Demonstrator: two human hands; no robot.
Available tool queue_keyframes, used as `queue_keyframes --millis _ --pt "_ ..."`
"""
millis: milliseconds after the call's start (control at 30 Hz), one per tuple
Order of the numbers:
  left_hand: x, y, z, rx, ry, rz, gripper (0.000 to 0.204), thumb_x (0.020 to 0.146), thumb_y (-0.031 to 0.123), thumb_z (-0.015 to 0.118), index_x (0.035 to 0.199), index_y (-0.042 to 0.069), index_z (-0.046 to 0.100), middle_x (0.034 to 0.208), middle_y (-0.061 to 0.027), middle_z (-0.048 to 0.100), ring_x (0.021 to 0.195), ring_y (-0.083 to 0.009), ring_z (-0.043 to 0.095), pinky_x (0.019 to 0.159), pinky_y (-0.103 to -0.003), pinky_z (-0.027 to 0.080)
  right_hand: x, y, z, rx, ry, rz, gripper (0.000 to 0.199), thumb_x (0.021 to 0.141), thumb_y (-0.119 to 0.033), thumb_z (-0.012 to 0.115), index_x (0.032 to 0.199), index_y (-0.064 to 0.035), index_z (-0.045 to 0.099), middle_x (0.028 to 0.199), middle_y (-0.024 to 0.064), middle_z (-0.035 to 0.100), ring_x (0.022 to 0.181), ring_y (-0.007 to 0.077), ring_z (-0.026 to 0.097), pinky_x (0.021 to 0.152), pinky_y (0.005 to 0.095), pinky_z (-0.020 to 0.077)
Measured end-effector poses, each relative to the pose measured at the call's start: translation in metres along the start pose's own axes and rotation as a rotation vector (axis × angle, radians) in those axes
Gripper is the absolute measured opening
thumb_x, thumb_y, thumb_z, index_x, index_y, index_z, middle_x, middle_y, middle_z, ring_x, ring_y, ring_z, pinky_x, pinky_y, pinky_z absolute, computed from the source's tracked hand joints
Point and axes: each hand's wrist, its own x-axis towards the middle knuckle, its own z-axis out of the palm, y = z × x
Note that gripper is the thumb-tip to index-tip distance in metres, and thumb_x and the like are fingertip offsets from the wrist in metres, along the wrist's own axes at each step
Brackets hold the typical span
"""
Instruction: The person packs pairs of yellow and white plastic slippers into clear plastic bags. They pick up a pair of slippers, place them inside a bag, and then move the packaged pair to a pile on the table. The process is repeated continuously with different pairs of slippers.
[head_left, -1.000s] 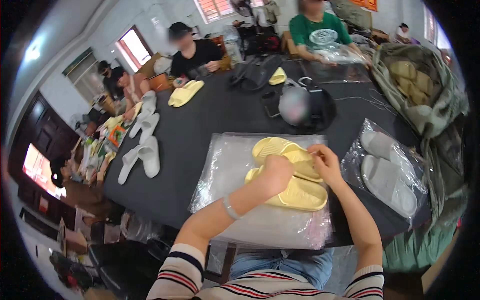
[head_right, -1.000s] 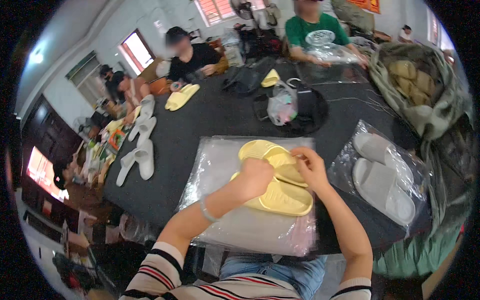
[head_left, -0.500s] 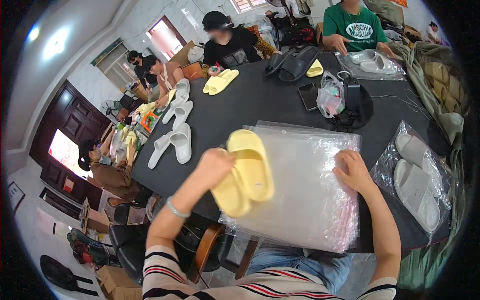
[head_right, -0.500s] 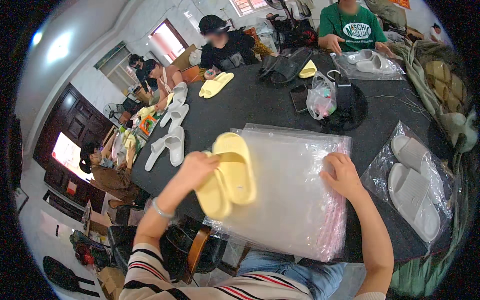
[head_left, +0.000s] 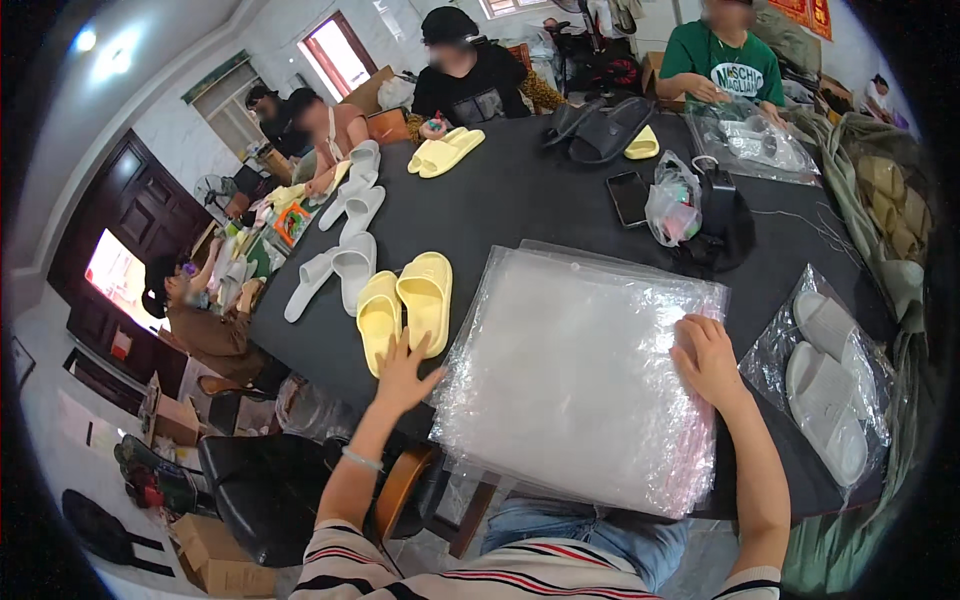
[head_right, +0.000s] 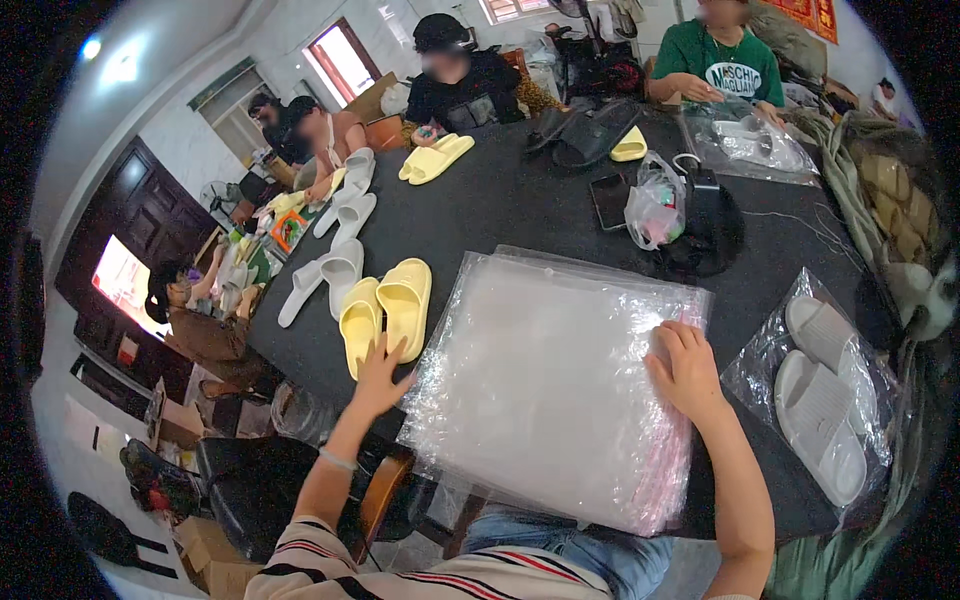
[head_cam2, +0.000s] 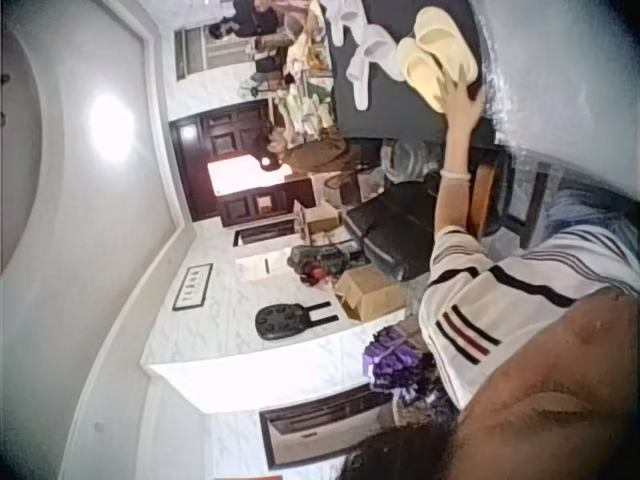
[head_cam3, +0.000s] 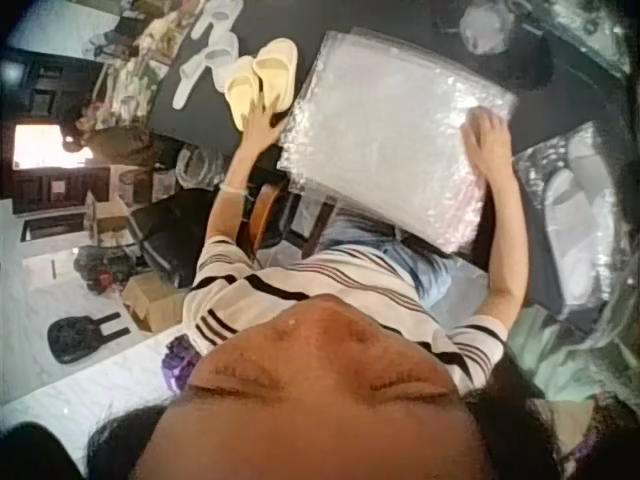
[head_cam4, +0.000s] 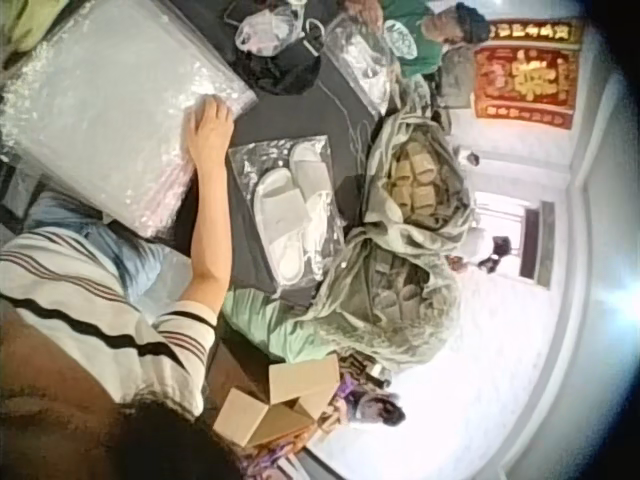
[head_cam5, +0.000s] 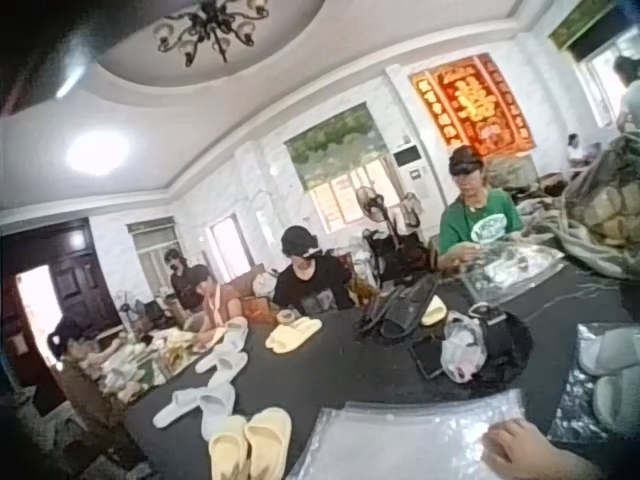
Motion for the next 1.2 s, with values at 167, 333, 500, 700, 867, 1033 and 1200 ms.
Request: queue_keyframes --millis 167,333,500,700,867,1033,1200 --pt "0.004 -0.008 0.018 0.001 0.221 0.058 0.052 0.084 0.048 0.065 0.130 0.023 0.058 0.140 -0.0138 0.047 0.132 -0.0443 0.037 0.103 -0.065 0.029 0.003 -0.004 0.001 0.016 -0.016 -0.010 0.040 0.082 -0.018 0.066 0.117 -0.0011 0.055 0.123 0.0181 0.055 0.115 0.0372 0.050 0.099 0.0455 0.0400" --pt "0.030 -0.041 0.023 -0.064 0.343 0.164 0.040 0.086 0.034 0.067 0.122 0.019 0.063 0.126 -0.0071 0.060 0.124 -0.0341 0.050 0.102 -0.055 0.038 0.003 -0.006 -0.001 0.043 -0.019 -0.017 0.038 0.082 -0.014 0.065 0.116 -0.0029 0.055 0.123 0.0187 0.054 0.114 0.0389 0.049 0.100 0.0458 0.0386" --pt "0.054 -0.089 0.024 -0.088 0.418 0.039 0.033 0.086 0.029 0.067 0.113 0.011 0.064 0.115 -0.0099 0.064 0.107 -0.0328 0.060 0.090 -0.049 0.046 0.004 -0.008 -0.002 0.067 -0.034 -0.002 0.038 0.081 -0.012 0.066 0.116 -0.0029 0.055 0.123 0.0188 0.054 0.115 0.0386 0.048 0.100 0.0457 0.0380" --pt "0.066 -0.128 0.015 -0.128 0.398 -0.147 0.029 0.086 0.034 0.066 0.087 0.006 0.064 0.084 -0.0126 0.066 0.079 -0.0338 0.064 0.068 -0.042 0.050 0.005 -0.011 -0.003 0.048 -0.026 -0.008 0.039 0.081 -0.013 0.066 0.117 -0.0028 0.055 0.123 0.0187 0.054 0.114 0.0384 0.048 0.100 0.0456 0.0384" --pt "0.068 -0.120 0.010 -0.214 0.345 -0.008 0.040 0.076 0.039 0.076 0.096 0.006 0.066 0.108 -0.0111 0.063 0.104 -0.0317 0.059 0.088 -0.047 0.046 0.003 -0.006 0.001 0.061 -0.011 -0.010 0.039 0.081 -0.014 0.067 0.116 -0.0029 0.055 0.123 0.0185 0.054 0.114 0.0386 0.049 0.100 0.0455 0.0386" --pt "0.083 -0.073 0.002 -0.042 0.226 -0.130 0.061 0.081 0.055 0.065 0.124 0.012 0.057 0.139 -0.0118 0.047 0.131 -0.0326 0.041 0.107 -0.063 0.027 0.003 -0.005 0.001 0.068 -0.018 -0.002 0.039 0.080 -0.014 0.067 0.116 -0.0031 0.055 0.122 0.0185 0.054 0.113 0.0384 0.049 0.099 0.0457 0.0388" --pt "0.096 -0.085 0.032 0.106 0.128 -0.223 0.051 0.092 0.046 0.051 0.138 0.025 0.048 0.146 -0.0082 0.042 0.137 -0.0306 0.036 0.103 -0.074 0.021 0.004 -0.006 0.003 0.077 -0.031 -0.031 0.039 0.080 -0.014 0.067 0.116 -0.0029 0.055 0.123 0.0188 0.054 0.114 0.0384 0.049 0.099 0.0456 0.0390"
